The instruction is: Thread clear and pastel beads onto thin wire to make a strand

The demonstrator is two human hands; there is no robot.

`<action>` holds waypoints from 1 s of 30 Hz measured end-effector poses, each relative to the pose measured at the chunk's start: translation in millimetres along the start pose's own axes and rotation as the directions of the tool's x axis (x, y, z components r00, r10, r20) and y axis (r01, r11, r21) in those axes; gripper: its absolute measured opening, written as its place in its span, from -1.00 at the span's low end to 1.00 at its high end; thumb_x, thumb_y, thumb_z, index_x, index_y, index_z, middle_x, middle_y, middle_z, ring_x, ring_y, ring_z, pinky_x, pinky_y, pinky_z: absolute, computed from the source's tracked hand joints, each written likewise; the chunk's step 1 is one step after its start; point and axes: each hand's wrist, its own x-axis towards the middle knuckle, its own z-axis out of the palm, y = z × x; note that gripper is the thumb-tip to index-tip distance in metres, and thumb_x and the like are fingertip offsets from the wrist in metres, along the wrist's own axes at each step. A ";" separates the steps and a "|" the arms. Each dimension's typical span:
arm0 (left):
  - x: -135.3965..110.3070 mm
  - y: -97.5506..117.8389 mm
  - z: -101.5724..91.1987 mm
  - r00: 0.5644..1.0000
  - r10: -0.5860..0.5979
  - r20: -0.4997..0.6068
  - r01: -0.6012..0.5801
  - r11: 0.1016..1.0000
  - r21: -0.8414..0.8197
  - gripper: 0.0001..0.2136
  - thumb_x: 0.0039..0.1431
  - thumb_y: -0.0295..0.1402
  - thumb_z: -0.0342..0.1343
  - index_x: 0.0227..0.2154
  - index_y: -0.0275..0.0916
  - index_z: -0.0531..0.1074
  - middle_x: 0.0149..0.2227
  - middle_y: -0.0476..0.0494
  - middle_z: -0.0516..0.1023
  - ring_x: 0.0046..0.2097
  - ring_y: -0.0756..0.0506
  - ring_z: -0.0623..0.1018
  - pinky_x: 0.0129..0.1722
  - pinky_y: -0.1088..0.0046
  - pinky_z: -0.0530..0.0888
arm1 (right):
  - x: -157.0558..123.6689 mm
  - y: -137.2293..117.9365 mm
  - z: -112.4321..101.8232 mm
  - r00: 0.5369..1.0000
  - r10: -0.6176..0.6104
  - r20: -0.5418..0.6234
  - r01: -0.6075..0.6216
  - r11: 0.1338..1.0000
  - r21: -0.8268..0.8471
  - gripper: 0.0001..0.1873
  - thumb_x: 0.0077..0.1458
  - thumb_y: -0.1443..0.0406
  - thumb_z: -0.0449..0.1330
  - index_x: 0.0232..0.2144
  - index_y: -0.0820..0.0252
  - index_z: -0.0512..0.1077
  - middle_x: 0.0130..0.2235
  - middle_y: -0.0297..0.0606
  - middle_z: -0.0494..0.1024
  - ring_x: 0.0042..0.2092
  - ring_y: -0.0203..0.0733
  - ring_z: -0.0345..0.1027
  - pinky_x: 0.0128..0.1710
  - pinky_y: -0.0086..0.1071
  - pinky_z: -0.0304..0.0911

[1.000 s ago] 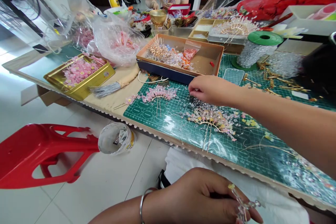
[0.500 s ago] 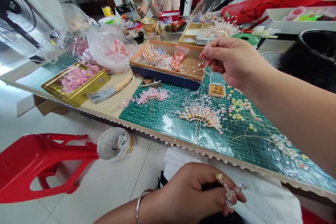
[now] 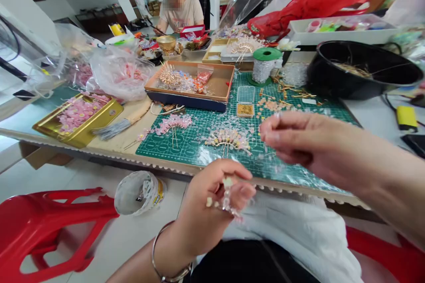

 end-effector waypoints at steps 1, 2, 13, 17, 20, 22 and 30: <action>2.1 2.1 6.2 0.995 -0.073 0.065 0.076 0.996 -0.044 -0.81 0.28 -0.17 0.24 -0.26 -0.20 0.51 -0.52 0.09 0.33 -0.52 0.09 0.25 -0.52 0.58 0.24 | -16.0 8.2 1.7 0.997 0.072 0.037 -0.073 0.997 0.036 -0.66 0.00 -0.03 0.40 -0.44 0.07 0.49 -0.55 -0.42 0.29 -0.56 -0.36 0.02 -0.60 -0.38 -0.08; 4.0 3.3 13.4 0.983 -0.134 0.124 0.145 0.986 -0.085 -0.76 0.27 -0.13 0.24 -0.29 -0.21 0.52 -0.52 0.07 0.35 -0.51 0.08 0.28 -0.51 0.57 0.26 | -30.7 16.3 3.0 0.992 0.112 0.060 -0.115 0.992 0.055 -0.65 0.03 -0.04 0.39 -0.43 0.07 0.50 -0.53 -0.41 0.32 -0.53 -0.34 0.05 -0.57 -0.38 -0.05; -5.7 0.7 87.0 0.821 -0.458 0.340 0.508 0.858 -0.072 -0.73 -0.03 -0.30 0.46 -0.54 -0.27 0.45 -0.56 0.07 0.35 -0.48 0.07 0.25 -0.47 0.54 0.21 | -123.1 64.9 -1.4 0.969 0.245 -0.008 -0.220 0.886 0.408 -0.73 0.04 0.07 0.42 -0.43 0.11 0.54 -0.53 -0.43 0.35 -0.51 -0.39 0.01 -0.53 -0.46 -0.08; -11.3 -5.3 99.1 0.772 -0.526 0.357 0.610 0.771 -0.182 -0.67 -0.13 -0.24 0.51 -0.57 -0.28 0.45 -0.59 0.08 0.33 -0.50 0.08 0.24 -0.45 0.52 0.20 | -143.0 75.3 -16.9 0.958 0.287 -0.027 -0.234 0.827 0.512 -0.72 0.05 0.05 0.42 -0.37 0.14 0.61 -0.55 -0.40 0.38 -0.56 -0.44 0.01 -0.59 -0.52 -0.11; -13.2 -10.8 106.0 0.778 -0.533 0.332 0.617 0.748 -0.245 -0.66 -0.20 -0.23 0.53 -0.59 -0.29 0.47 -0.55 0.03 0.40 -0.48 0.07 0.29 -0.43 0.51 0.25 | -151.2 85.3 -27.5 0.933 0.326 -0.151 -0.176 0.781 0.599 -0.75 0.07 0.08 0.40 -0.31 0.12 0.65 -0.47 -0.33 0.49 -0.51 -0.40 0.16 -0.59 -0.56 0.08; -13.4 -12.6 110.5 0.792 -0.525 0.311 0.601 0.760 -0.249 -0.67 -0.20 -0.23 0.54 -0.59 -0.29 0.50 -0.53 0.01 0.44 -0.47 0.06 0.31 -0.42 0.51 0.27 | -153.6 92.2 -29.9 0.907 0.357 -0.223 -0.137 0.751 0.646 -0.76 0.11 0.10 0.35 -0.24 0.08 0.67 -0.35 -0.26 0.58 -0.39 -0.32 0.33 -0.47 -0.55 0.29; -12.4 -24.0 117.0 0.829 -0.487 0.274 0.543 0.819 -0.188 -0.78 -0.02 -0.29 0.45 -0.52 -0.25 0.52 -0.50 0.01 0.46 -0.46 0.06 0.34 -0.40 0.52 0.35 | -163.1 102.8 -32.9 0.910 0.341 -0.237 -0.150 0.802 0.579 -0.68 0.06 0.13 0.33 -0.13 0.06 0.66 -0.23 -0.18 0.63 -0.25 -0.16 0.43 -0.34 -0.40 0.40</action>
